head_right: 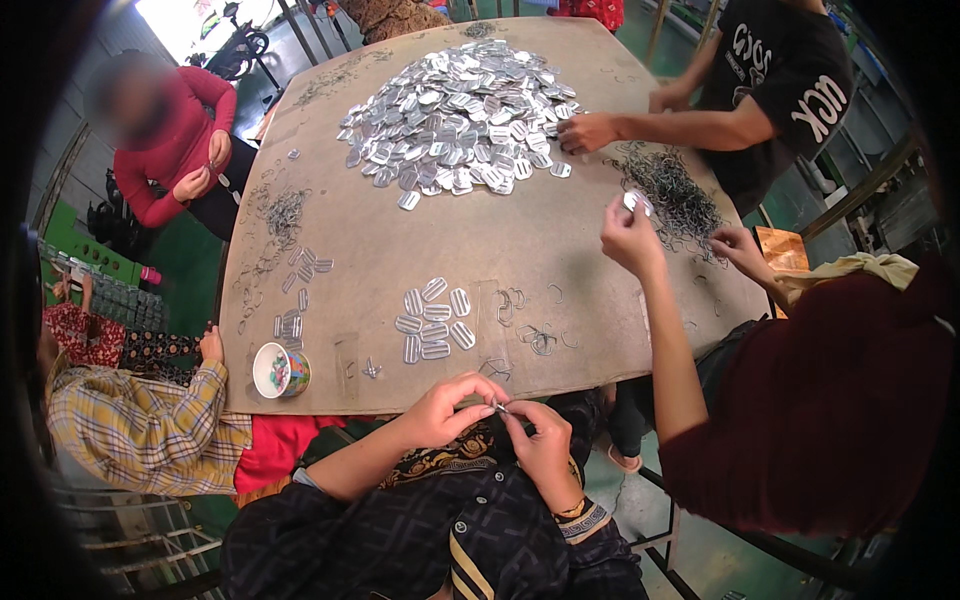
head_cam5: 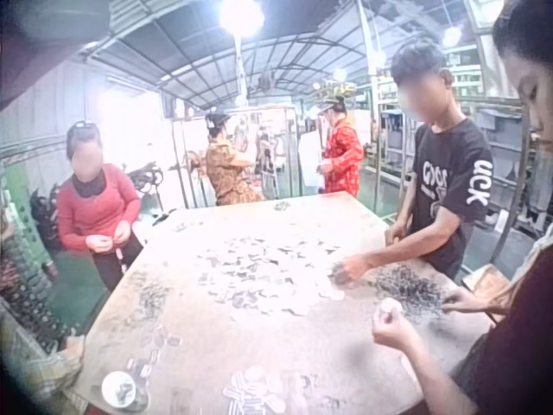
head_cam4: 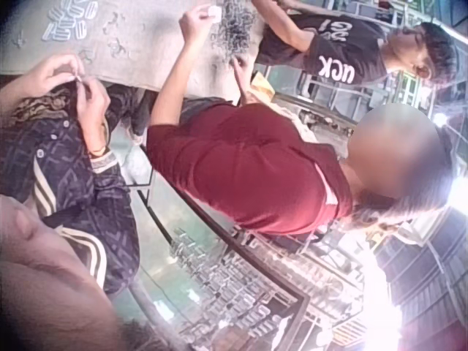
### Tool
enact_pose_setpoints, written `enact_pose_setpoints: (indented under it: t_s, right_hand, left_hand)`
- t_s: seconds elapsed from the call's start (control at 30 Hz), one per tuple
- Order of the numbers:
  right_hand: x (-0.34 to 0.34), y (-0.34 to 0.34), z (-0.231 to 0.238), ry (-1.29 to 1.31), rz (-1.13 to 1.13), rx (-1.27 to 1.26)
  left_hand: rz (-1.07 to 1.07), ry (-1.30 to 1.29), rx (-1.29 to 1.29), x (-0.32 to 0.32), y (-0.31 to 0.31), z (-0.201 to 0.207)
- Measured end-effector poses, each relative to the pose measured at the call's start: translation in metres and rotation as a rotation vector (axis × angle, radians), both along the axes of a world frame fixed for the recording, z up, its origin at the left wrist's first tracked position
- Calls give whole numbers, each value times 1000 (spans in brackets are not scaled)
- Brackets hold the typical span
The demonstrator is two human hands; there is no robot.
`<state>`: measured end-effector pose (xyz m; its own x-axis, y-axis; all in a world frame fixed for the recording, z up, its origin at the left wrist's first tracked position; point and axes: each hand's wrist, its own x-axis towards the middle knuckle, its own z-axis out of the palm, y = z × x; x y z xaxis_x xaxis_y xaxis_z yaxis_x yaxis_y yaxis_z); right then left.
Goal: The person sits at a table with several others and repeatedly picks up small metal plates and wire loops, joining them by hand. They place the assembled units into a growing pile on the table. A coworker periodically adds more metal plates to the table from a nearby container.
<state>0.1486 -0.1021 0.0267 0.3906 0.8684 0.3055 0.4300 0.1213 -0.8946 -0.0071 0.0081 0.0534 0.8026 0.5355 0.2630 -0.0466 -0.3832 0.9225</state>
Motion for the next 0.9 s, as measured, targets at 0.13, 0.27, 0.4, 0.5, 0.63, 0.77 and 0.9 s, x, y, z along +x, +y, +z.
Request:
enact_pose_setpoints:
  t_s: [0.13,0.27,0.4,0.5,0.63,0.77,0.9]
  right_hand:
    - [7,1,-10,-3,73,58]
    - [24,12,-9,30,176,131]
    - [20,59,-21,-152,94,58]
    - [4,102,-34,-376,128,29]
    - [-21,142,-42,-566,135,-121]
    - [-24,160,-51,-579,171,-208]
    - [-20,164,-43,-445,154,-293]
  left_hand:
    - [54,10,139,-4,-5,-11]
    - [52,-19,235,-10,-10,-11]
    - [35,-6,313,-11,-14,-15]
    - [50,-22,345,-12,-15,-18]
    - [58,-4,368,-15,-16,-20]
    - [45,-7,345,-15,-14,-21]
    - [30,16,313,-16,-8,-19]
